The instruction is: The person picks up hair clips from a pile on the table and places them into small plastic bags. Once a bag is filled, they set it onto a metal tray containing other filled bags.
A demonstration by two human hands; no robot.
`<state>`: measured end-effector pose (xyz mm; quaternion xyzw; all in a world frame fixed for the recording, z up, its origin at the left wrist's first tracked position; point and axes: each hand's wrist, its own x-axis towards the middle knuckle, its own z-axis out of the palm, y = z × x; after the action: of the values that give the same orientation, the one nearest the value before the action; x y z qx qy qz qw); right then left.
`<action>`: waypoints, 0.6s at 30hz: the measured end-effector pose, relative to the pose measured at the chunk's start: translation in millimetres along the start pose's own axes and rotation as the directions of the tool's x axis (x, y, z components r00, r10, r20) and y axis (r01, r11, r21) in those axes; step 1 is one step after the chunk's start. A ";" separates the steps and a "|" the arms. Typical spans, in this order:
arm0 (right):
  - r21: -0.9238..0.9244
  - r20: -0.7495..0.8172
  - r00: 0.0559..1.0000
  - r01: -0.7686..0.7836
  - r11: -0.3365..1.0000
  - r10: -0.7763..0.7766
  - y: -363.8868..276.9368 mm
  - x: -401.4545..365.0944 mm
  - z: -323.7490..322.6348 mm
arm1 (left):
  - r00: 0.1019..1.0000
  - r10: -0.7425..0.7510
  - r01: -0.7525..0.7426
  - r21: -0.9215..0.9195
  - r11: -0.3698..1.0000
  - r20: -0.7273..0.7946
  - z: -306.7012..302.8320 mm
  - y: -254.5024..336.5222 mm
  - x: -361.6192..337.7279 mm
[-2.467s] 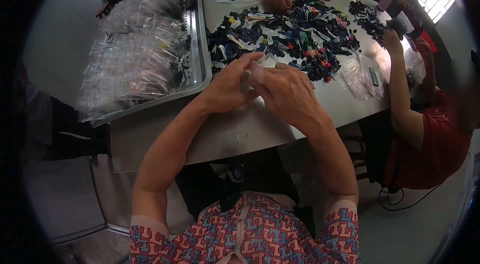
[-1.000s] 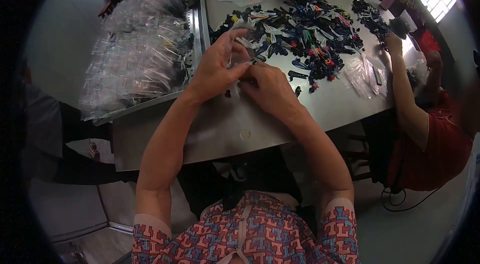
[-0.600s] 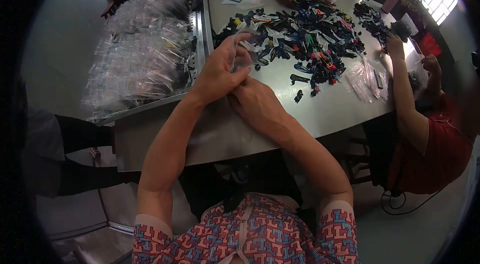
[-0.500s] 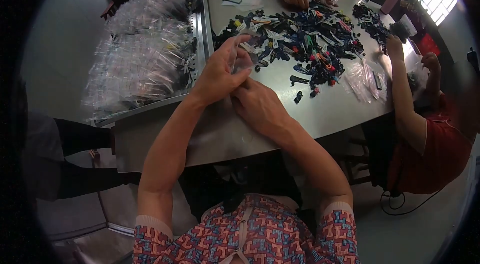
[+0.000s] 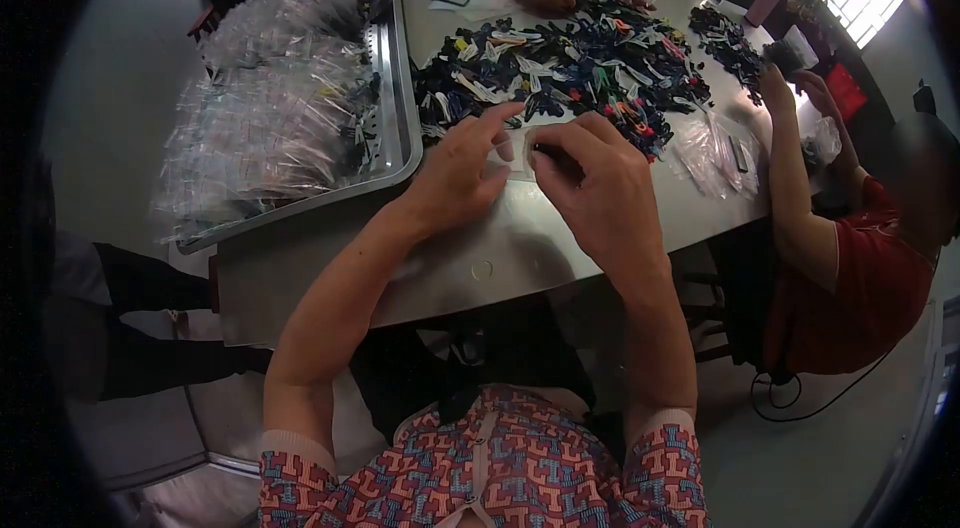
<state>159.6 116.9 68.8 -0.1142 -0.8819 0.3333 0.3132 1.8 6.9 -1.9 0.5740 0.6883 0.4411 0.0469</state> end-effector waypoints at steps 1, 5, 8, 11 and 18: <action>-0.051 0.000 1.000 0.010 0.999 -0.010 3.5 0.1 3.6 | 1.000 0.000 0.000 -0.002 1.000 -0.001 2.9 -2.9 -0.4; -0.078 -0.033 0.999 -0.041 0.996 0.038 6.7 -3.6 19.2 | 0.999 0.024 -0.024 0.006 1.000 -0.021 12.0 -12.7 -2.0; -0.092 -0.060 0.997 -0.063 0.994 0.058 8.6 -4.2 25.6 | 1.000 0.011 -0.011 -0.011 1.000 -0.012 13.7 -12.0 -1.3; -0.097 -0.034 0.993 -0.119 0.988 0.116 5.1 -3.4 26.4 | 1.000 -0.004 0.003 -0.025 1.000 -0.012 16.6 -13.6 -2.1; 0.024 -0.037 0.994 -0.103 0.994 0.104 21.9 -5.2 16.0 | 0.999 -0.035 0.035 -0.076 0.996 0.004 13.4 -12.8 -2.9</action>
<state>153.4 123.0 42.6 -0.1626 -0.8650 0.3563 0.3137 0.8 12.5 -19.7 0.5603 0.6809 0.4653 0.0773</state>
